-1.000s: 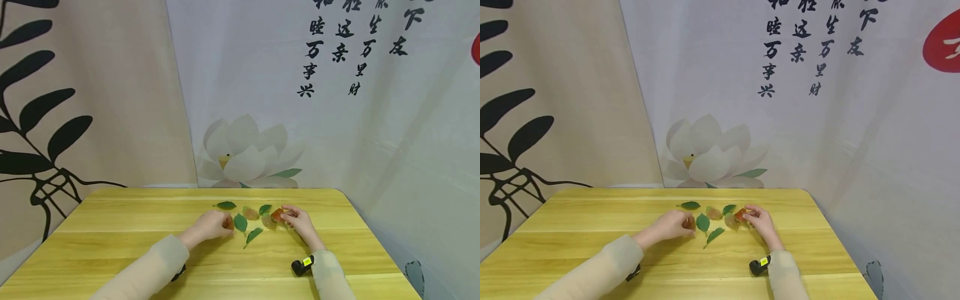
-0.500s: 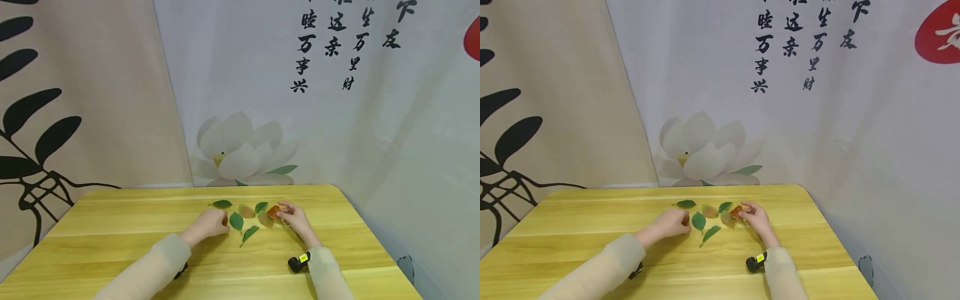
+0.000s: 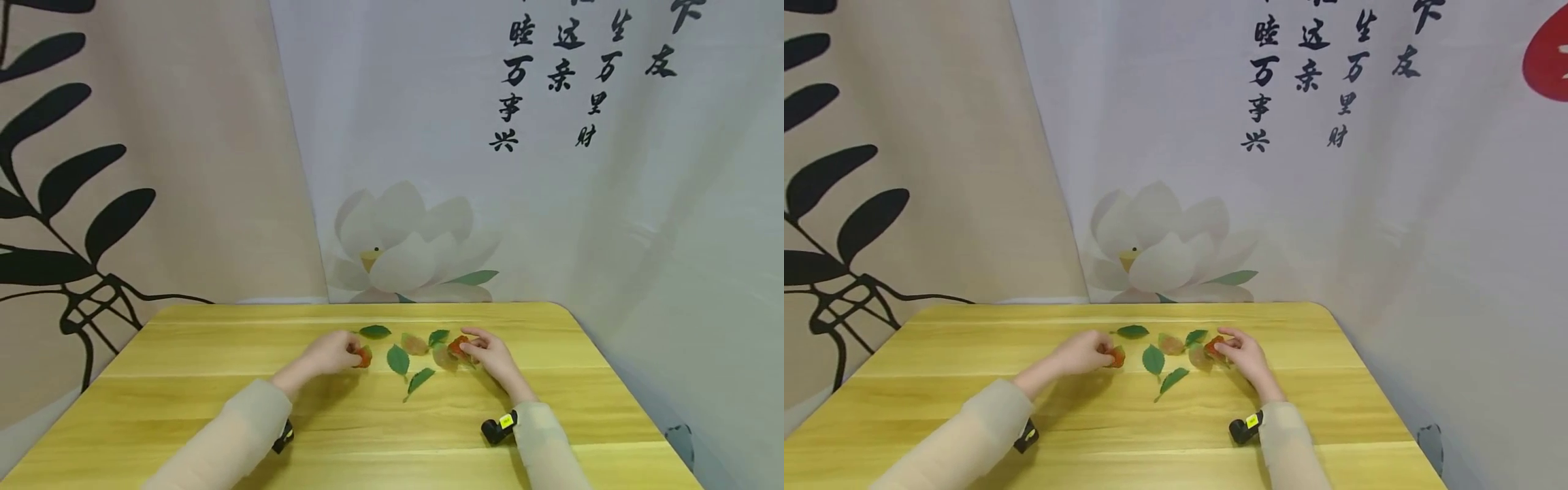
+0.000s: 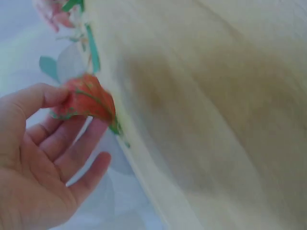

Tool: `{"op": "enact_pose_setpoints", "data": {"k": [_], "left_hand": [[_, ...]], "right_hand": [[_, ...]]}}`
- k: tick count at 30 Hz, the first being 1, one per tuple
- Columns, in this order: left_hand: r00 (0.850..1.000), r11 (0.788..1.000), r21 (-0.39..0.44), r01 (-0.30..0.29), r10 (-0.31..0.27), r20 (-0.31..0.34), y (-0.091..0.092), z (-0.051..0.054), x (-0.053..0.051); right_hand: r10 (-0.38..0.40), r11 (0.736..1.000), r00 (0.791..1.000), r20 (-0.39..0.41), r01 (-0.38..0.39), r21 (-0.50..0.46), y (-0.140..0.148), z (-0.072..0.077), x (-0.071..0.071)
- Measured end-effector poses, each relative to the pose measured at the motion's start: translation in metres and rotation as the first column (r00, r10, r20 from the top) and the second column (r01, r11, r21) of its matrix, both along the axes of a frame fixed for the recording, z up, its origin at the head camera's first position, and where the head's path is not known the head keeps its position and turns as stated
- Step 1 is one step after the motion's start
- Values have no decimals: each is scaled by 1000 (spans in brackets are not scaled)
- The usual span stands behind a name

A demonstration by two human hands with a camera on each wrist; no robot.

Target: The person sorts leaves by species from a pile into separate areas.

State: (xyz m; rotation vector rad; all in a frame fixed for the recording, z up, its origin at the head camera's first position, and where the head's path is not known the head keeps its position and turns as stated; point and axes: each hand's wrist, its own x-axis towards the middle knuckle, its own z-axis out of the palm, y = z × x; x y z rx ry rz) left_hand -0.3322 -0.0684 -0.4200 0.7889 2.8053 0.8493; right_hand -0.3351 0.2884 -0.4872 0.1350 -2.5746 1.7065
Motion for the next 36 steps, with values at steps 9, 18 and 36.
{"op": "enact_pose_setpoints", "data": {"k": [9,18,36], "left_hand": [[981,956,292,39,-92,170,-22,10,-7],[973,934,356,13,-93,210,-50,14,-8],[909,856,379,-353,218,354,-187,-3,-20]], "right_hand": [[20,1000,999,31,-20,4,1,-2,-2],[52,998,998,37,-53,23,4,-2,-2],[48,997,998,42,-51,66,1,0,-14]]}}
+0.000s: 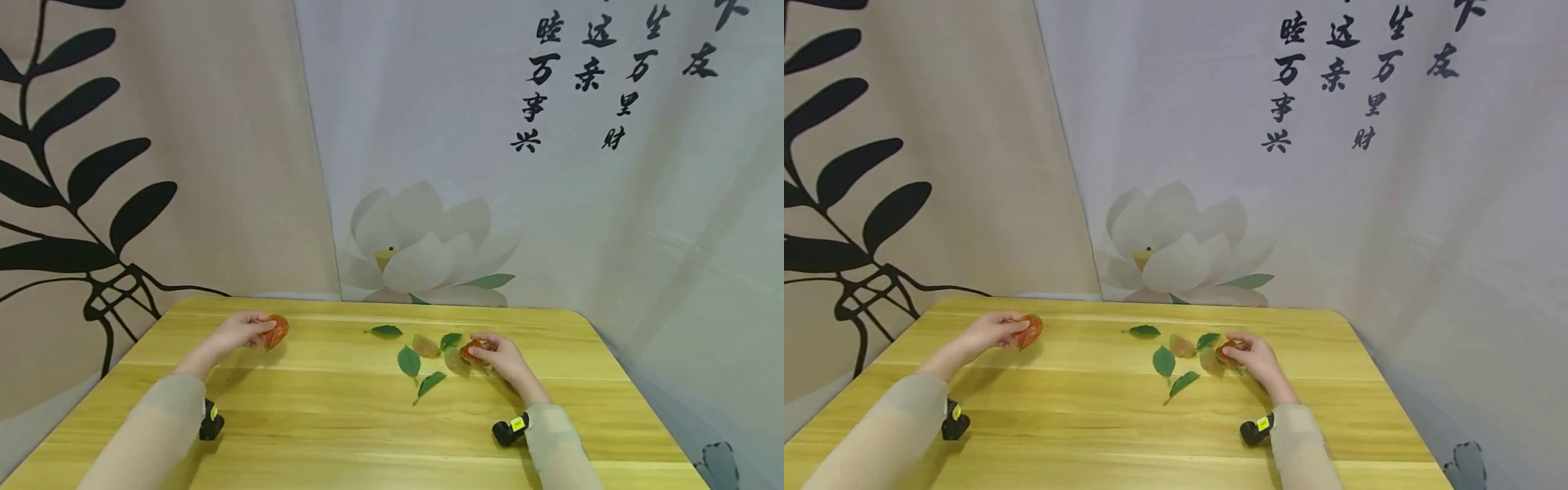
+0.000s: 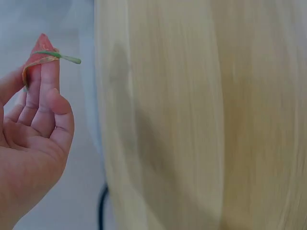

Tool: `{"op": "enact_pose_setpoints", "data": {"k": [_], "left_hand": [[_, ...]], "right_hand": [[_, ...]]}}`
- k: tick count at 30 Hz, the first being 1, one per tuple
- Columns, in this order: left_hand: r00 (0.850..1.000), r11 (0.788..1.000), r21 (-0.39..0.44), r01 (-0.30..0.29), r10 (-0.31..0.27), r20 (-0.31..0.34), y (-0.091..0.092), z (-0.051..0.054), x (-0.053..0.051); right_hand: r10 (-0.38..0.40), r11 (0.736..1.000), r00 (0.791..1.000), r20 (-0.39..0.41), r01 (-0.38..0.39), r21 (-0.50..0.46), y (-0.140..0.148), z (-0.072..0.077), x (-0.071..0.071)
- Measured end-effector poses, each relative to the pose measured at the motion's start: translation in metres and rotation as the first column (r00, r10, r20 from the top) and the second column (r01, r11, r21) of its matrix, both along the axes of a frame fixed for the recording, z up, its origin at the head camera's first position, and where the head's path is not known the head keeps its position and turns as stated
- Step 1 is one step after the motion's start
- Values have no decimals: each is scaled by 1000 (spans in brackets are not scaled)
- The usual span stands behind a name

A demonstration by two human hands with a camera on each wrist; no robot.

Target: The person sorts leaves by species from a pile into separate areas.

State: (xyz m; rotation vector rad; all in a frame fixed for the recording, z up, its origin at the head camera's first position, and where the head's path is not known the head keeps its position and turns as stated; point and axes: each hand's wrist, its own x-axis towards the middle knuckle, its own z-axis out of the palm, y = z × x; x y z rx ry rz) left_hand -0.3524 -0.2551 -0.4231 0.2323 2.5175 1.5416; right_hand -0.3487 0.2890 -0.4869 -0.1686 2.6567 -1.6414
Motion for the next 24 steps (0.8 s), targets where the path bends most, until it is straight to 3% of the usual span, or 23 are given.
{"op": "enact_pose_setpoints", "data": {"k": [2,6,12,18,24], "left_hand": [[999,999,5,-37,37,18,-16,-5,-2],[999,998,-37,-47,48,21,-43,-12,-3],[997,984,-164,-73,75,6,-73,-20,-6],[993,965,-236,-117,115,-22,-85,-26,-6],[995,972,-215,-95,92,-24,-87,-28,-6]], "right_hand": [[3,1000,1000,0,-3,-7,-1,-1,0],[7,1000,1000,-1,-7,-1,-2,-3,1],[-1,1000,1000,3,1,16,-2,-5,2],[-8,1000,1000,13,8,12,-1,1,4],[-20,1000,1000,19,20,18,0,3,4]]}}
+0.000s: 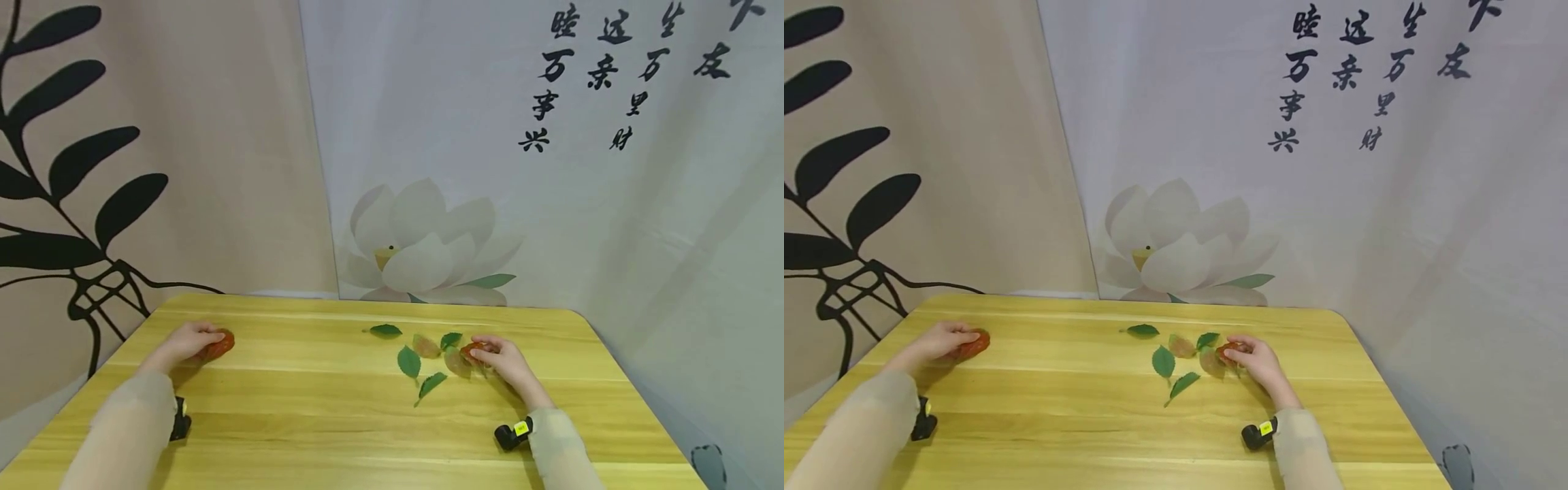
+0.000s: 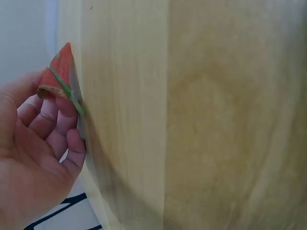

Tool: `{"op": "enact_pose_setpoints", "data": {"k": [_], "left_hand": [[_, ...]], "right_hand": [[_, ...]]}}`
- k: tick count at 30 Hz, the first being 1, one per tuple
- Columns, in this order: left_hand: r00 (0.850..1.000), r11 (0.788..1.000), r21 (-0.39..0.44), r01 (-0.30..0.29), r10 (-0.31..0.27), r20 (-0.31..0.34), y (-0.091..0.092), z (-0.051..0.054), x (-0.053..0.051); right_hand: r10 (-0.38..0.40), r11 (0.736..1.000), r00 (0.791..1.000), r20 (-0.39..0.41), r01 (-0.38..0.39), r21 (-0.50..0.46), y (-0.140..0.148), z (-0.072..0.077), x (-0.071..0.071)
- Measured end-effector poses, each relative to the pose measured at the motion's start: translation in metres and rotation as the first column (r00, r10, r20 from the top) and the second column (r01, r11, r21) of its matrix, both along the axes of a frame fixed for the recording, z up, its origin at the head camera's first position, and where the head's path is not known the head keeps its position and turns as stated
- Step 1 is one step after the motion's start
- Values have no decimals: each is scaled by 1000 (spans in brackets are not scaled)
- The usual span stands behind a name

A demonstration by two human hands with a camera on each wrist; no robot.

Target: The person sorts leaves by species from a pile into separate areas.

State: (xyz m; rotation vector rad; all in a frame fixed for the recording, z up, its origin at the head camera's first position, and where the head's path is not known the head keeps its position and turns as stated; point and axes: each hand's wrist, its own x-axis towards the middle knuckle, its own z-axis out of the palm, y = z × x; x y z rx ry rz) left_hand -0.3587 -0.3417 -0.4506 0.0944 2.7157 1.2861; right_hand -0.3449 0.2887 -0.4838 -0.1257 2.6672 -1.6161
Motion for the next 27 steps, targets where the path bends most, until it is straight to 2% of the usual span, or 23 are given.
{"op": "enact_pose_setpoints", "data": {"k": [5,10,14,17,20,24,27], "left_hand": [[1000,998,-65,6,-8,-27,1,3,-1],[999,995,-98,15,-18,-34,1,1,-2],[999,988,-156,-2,-5,-45,1,-1,-2],[998,981,-191,-14,2,-66,2,-2,-2],[996,977,-215,-9,-11,-92,2,-3,-4],[995,968,-251,-11,-15,-102,-2,-4,-7],[996,964,-264,-5,-18,-85,-4,-3,-7]], "right_hand": [[-10,1000,1000,-6,10,0,2,-3,2],[-12,1000,1000,1,12,-8,1,-4,2],[-21,1000,1000,10,21,2,1,-4,2],[-15,1000,1000,11,15,6,-3,9,8],[-12,1000,1000,0,12,4,-2,8,6],[-24,1000,1000,-19,24,4,2,-4,-1],[-18,1000,999,-29,18,-2,1,-3,1]]}}
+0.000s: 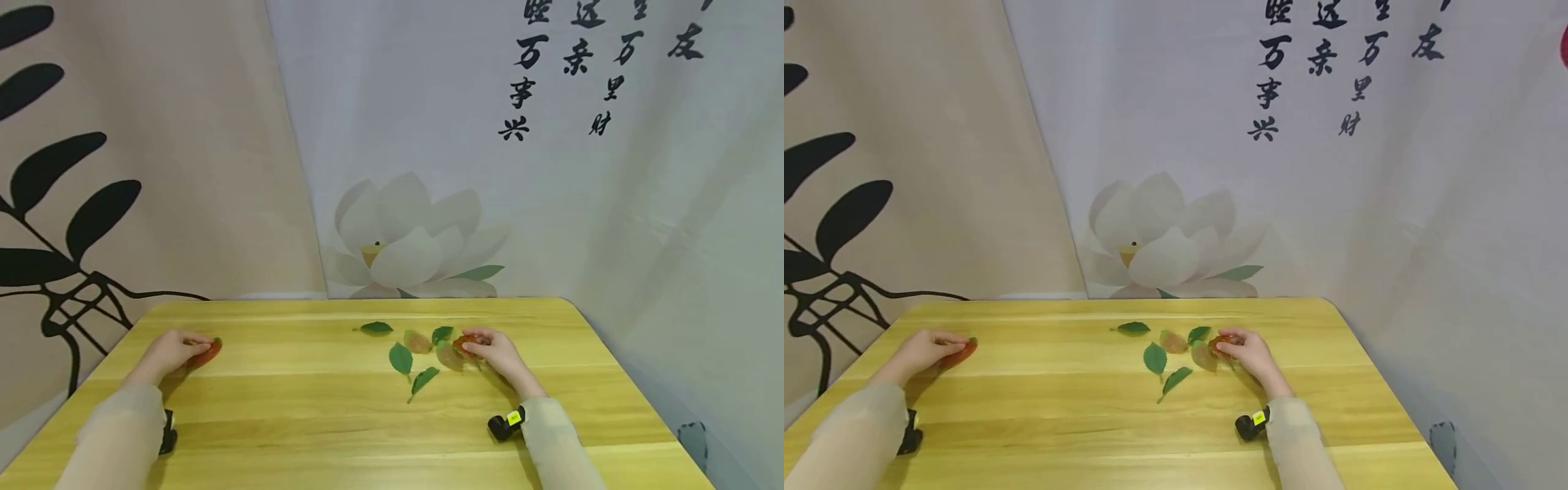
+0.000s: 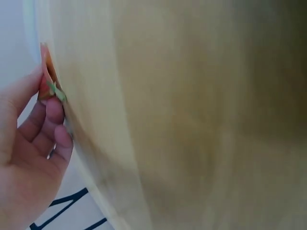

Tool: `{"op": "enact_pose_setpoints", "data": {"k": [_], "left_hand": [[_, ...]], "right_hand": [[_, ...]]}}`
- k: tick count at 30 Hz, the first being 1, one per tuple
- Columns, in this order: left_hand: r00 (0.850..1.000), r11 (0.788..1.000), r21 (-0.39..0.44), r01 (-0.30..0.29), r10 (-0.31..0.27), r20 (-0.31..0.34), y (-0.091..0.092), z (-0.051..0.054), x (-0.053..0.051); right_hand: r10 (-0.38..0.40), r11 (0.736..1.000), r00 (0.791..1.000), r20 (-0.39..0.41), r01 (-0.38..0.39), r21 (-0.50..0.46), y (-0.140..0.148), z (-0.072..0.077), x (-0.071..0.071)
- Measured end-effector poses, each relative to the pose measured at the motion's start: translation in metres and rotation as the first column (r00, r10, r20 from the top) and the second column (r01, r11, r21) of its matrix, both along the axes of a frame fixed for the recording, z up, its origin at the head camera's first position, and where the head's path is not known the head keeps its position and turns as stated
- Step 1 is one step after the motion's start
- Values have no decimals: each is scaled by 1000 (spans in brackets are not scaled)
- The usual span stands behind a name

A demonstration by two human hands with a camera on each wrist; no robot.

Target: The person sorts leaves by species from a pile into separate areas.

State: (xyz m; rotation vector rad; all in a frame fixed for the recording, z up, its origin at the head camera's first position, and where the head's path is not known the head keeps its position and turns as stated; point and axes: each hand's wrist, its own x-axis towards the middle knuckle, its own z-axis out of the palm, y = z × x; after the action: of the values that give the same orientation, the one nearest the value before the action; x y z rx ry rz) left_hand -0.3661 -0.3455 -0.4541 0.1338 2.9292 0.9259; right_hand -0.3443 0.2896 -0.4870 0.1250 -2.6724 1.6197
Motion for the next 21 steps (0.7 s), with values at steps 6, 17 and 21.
{"op": "enact_pose_setpoints", "data": {"k": [6,17,21], "left_hand": [[993,991,82,101,-106,52,-3,0,6],[989,984,133,118,-129,79,-7,-4,10],[994,988,133,82,-92,67,-5,-6,13]], "right_hand": [[10,1000,1000,-1,-10,1,-1,2,1],[49,999,998,28,-48,-25,0,4,0],[97,995,994,56,-94,-44,1,9,1]]}}
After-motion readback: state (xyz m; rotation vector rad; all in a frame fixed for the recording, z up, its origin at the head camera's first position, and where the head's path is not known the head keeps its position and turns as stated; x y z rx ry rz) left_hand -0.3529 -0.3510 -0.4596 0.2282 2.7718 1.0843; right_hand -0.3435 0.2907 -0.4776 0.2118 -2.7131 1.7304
